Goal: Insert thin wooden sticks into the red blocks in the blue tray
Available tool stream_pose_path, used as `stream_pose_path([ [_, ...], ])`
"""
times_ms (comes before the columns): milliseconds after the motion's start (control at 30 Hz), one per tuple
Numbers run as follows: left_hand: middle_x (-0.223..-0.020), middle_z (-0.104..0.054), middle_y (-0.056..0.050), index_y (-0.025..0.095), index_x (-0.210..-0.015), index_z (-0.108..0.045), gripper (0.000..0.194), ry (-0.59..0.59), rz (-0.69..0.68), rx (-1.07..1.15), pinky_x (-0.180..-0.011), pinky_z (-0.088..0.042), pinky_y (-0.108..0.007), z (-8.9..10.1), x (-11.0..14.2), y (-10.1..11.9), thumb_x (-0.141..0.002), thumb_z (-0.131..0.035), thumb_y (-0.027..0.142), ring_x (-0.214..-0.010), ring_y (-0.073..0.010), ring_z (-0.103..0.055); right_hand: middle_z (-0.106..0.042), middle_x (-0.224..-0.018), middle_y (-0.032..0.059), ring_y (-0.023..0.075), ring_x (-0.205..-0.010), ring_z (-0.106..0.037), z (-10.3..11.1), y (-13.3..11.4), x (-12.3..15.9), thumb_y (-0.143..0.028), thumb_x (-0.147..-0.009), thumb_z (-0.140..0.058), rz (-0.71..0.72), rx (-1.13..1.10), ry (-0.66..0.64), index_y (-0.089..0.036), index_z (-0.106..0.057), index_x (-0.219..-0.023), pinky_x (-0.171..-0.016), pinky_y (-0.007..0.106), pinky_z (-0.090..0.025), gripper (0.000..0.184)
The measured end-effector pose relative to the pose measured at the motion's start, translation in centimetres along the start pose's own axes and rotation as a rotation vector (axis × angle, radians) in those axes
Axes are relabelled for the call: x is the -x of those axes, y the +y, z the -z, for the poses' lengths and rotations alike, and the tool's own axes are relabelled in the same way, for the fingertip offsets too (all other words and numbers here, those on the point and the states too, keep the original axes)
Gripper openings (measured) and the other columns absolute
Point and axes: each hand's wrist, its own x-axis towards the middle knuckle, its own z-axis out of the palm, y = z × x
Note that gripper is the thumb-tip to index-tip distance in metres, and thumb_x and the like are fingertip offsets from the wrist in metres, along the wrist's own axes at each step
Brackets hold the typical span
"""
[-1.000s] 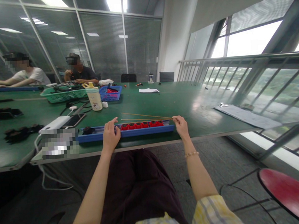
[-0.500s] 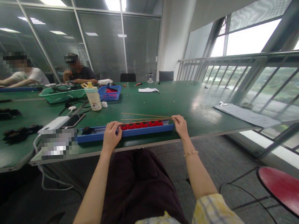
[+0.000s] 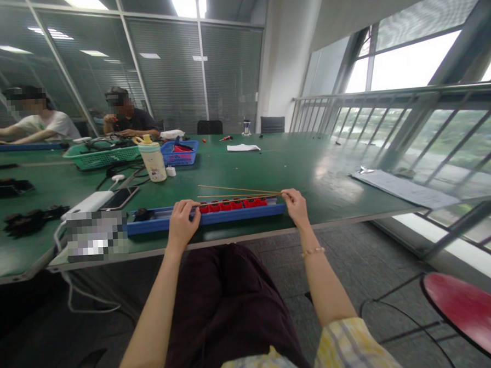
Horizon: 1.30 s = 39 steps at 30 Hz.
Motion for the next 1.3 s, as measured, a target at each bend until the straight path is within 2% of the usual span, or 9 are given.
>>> stream_pose_path([
  [300, -0.1, -0.064, -0.007, 0.022, -0.097, -0.062, 0.019, 0.004, -0.036, 0.015, -0.093, -0.046, -0.039, -0.4, 0.0, -0.9, -0.097, -0.045, 0.03, -0.099, -0.0232, -0.056, -0.07, -0.089, 0.0062, 0.0223, -0.085, -0.059, -0.9, 1.8, -0.2, -0.048, -0.092, -0.052, 0.059, -0.164, 0.087, -0.023, -0.071, -0.09, -0.071, 0.033, -0.043, 0.032],
  [633, -0.099, -0.064, -0.006, 0.022, -0.097, -0.062, 0.023, 0.008, -0.042, 0.0, -0.09, -0.046, -0.038, -0.2, -0.1, -0.6, -0.099, -0.041, 0.031, -0.096, -0.023, -0.055, -0.071, -0.091, 0.0078, 0.0231, -0.087, -0.065, -0.8, 2.4, -0.3, -0.059, -0.088, -0.053, -0.091, -0.322, 0.198, -0.021, -0.069, -0.091, -0.072, 0.033, -0.048, 0.041],
  [900, -0.103, -0.063, -0.007, 0.022, -0.101, -0.061, 0.017, 0.021, -0.052, 0.017, -0.096, -0.046, -0.039, -0.1, -0.1, -0.3, -0.095, -0.046, 0.026, -0.102, -0.023, -0.056, -0.07, -0.093, 0.0072, 0.0226, -0.091, -0.06, -0.7, 2.0, -0.3, -0.057, -0.091, -0.051, 0.005, -0.226, 0.219, -0.023, -0.068, -0.09, -0.074, 0.034, -0.046, 0.039],
  [1100, -0.108, -0.063, -0.009, 0.02, -0.112, -0.059, 0.024, 0.045, -0.03, 0.008, -0.097, -0.046, -0.041, -0.2, -0.1, -0.2, -0.091, -0.048, 0.023, -0.106, -0.0251, -0.056, -0.07, -0.095, 0.0073, 0.0232, -0.092, -0.055, -0.4, 1.3, -0.2, -0.056, -0.094, -0.049, 0.06, -0.161, 0.182, -0.023, -0.069, -0.09, -0.072, 0.033, -0.043, 0.038],
  [1300, -0.109, -0.061, -0.009, 0.021, -0.115, -0.06, 0.027, 0.036, -0.054, 0.007, -0.099, -0.046, -0.041, -0.1, 0.0, -0.2, -0.091, -0.048, 0.023, -0.107, -0.0246, -0.055, -0.07, -0.094, 0.0071, 0.0233, -0.089, -0.053, -0.6, 1.3, -0.2, -0.055, -0.094, -0.049, 0.059, -0.137, 0.17, -0.024, -0.07, -0.09, -0.071, 0.033, -0.043, 0.037],
])
